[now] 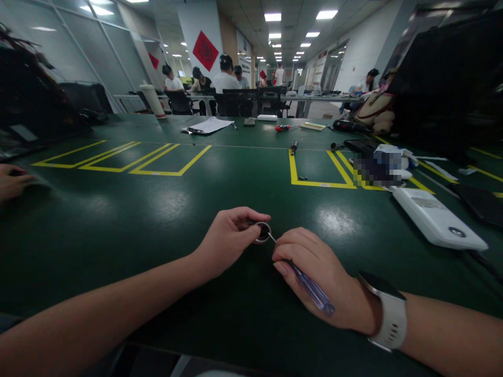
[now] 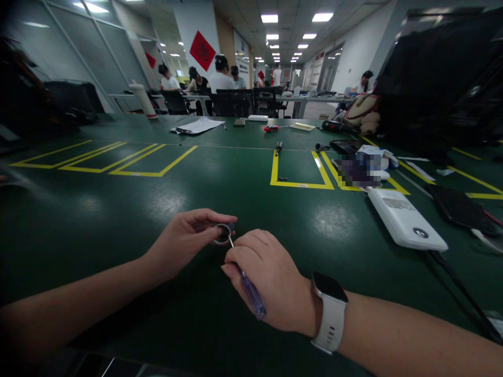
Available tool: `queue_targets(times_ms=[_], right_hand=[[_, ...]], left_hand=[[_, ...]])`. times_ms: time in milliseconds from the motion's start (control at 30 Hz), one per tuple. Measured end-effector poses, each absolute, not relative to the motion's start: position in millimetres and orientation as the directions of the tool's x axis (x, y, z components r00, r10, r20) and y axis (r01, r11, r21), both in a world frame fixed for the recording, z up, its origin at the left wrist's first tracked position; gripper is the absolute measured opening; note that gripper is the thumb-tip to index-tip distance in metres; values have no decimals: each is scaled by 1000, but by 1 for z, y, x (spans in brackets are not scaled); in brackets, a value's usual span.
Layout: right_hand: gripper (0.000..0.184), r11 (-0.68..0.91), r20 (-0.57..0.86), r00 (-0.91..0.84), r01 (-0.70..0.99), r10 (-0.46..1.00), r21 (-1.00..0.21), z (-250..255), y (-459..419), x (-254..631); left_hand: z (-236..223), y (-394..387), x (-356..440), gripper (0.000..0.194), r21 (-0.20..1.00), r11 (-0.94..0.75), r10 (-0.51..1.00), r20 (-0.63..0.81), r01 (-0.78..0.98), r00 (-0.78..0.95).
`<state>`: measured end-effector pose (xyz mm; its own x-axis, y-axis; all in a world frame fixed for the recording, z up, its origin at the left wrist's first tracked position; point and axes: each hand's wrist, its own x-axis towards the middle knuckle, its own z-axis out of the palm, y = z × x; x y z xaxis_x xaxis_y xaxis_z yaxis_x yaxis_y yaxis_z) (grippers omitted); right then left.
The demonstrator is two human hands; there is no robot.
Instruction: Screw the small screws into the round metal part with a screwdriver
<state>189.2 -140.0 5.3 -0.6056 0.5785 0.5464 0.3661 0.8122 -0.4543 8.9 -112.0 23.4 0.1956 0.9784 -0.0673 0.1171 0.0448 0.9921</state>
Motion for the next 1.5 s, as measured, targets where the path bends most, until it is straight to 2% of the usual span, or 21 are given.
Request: queue_targets(times_ms=[367, 567, 833, 967, 1100, 1200, 1333, 1400, 1500], right_hand=[[11, 826, 564, -604, 377, 563, -420, 7, -141, 187], [11, 815, 542, -613, 369, 575, -447, 7, -140, 187], [11, 823, 591, -588, 272, 553, -499, 6, -141, 189], [12, 793, 591, -553, 247, 587, -557, 10, -141, 188], [12, 630, 483, -448, 277, 753, -726, 18, -131, 186], [15, 433, 342, -355, 216, 870, -875, 22, -111, 182], [12, 299, 306, -213, -66, 928, -952, 22, -73, 173], [13, 210, 250, -164, -224, 954, -952, 20, -57, 168], [12, 110, 178, -157, -369, 971, -923, 15, -43, 163]], left_hand=[[25, -113, 10, 20, 991, 46, 979, -70, 122, 194], [24, -113, 9, 20, 990, 27, 980, -54, 138, 191], [25, -107, 6, 17, 990, 11, 982, -37, 142, 184], [27, -96, 2, 29, 996, 33, 989, -44, 82, 142], [20, -69, -8, 51, 984, -55, 995, 39, 172, 96], [10, -40, -15, 41, 885, -263, 965, 236, 384, 118], [2, -9, -19, 36, 576, -407, 880, 455, 709, 135], [2, 0, -18, 31, 437, -426, 852, 489, 792, 188], [1, 9, -16, 22, 360, -430, 840, 497, 828, 220]])
